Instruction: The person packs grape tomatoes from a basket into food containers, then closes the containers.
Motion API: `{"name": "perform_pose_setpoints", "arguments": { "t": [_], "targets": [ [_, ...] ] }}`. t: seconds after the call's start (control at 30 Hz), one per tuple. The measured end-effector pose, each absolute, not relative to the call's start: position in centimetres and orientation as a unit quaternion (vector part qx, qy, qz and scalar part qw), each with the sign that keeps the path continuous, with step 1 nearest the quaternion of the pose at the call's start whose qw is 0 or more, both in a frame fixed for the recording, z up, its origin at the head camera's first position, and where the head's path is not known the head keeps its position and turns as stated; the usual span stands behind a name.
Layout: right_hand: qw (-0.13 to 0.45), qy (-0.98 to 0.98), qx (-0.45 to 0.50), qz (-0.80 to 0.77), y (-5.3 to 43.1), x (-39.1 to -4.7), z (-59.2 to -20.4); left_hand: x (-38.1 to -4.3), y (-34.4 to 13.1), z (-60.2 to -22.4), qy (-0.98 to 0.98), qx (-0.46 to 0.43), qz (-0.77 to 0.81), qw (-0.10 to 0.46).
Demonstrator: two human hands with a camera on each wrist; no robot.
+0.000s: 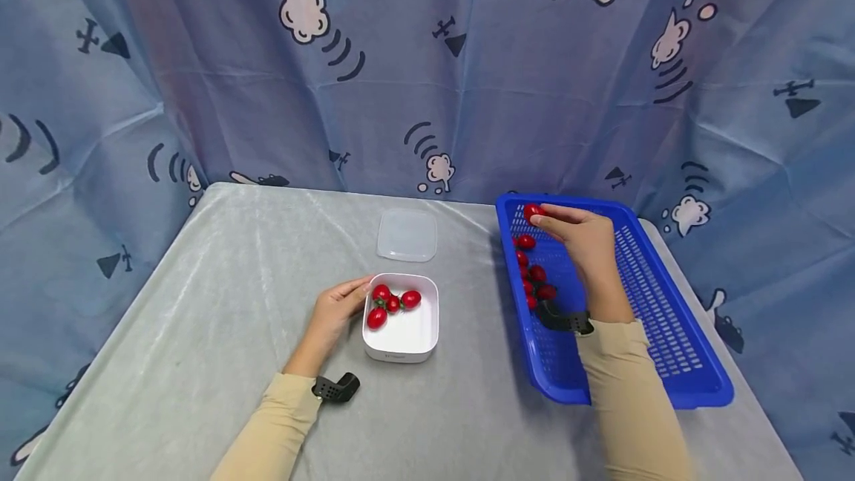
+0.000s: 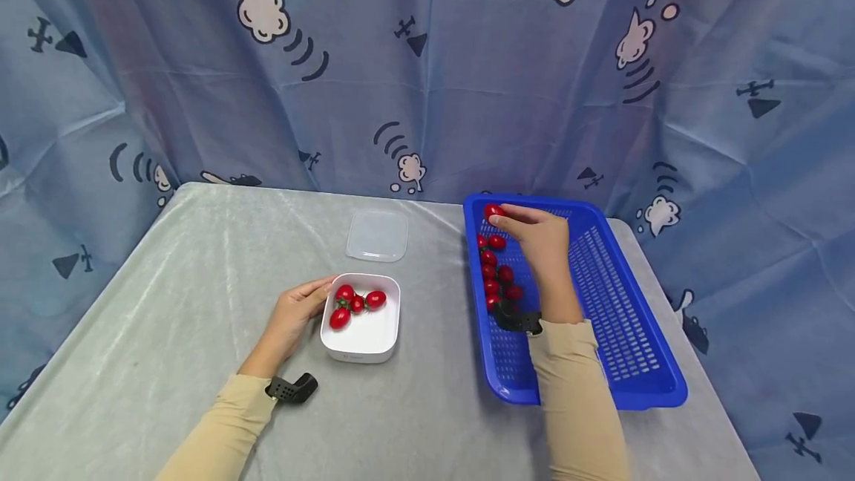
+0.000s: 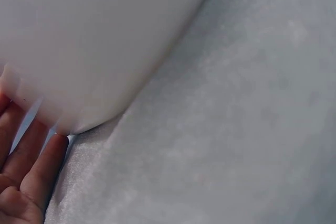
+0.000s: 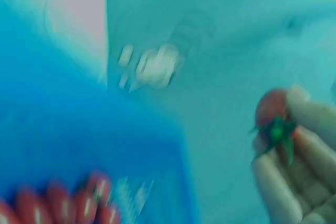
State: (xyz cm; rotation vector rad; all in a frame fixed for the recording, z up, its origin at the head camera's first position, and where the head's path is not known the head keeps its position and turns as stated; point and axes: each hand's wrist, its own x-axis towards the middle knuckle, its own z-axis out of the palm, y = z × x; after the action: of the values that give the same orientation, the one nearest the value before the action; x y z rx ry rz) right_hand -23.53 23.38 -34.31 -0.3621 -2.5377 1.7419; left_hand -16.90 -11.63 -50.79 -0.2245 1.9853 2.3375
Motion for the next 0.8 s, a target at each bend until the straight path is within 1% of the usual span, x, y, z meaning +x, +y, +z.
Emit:
{"name": "perform_pose_setpoints", "arguments": {
  "t": [0.07, 0.13, 0.3, 0.53, 0.7, 0.8],
  "targets": [
    [0.025, -0.826, -0.114, 0.551, 21.7, -22.4, -33.7, -16.9, -11.7, -50.7, 0.647, -0.074, 0.758, 0.032],
    [0.016, -0.835, -0.111, 0.538, 20.2, -21.4, -33.5, -17.0, -11.7, -50.8, 0.649, -0.075, 0.757, 0.033],
    [-0.019, -0.841, -0.096, 0.532, 17.4, -20.0, -34.2, -17.0, -11.6, -50.7, 0.639, -0.071, 0.765, 0.033],
    [-0.013, -0.854, -0.049, 0.518, 13.7, -18.4, -35.2, -16.8, -11.6, -50.4, 0.634, -0.067, 0.770, 0.027],
    [-0.003, -0.852, -0.048, 0.521, 11.5, -17.4, -36.4, -16.9, -11.6, -50.4, 0.635, -0.064, 0.769, 0.037],
    [-0.011, -0.847, -0.050, 0.529, 10.4, -17.2, -37.6, -16.9, -11.6, -50.3, 0.640, -0.068, 0.765, 0.037]
  ]
}}
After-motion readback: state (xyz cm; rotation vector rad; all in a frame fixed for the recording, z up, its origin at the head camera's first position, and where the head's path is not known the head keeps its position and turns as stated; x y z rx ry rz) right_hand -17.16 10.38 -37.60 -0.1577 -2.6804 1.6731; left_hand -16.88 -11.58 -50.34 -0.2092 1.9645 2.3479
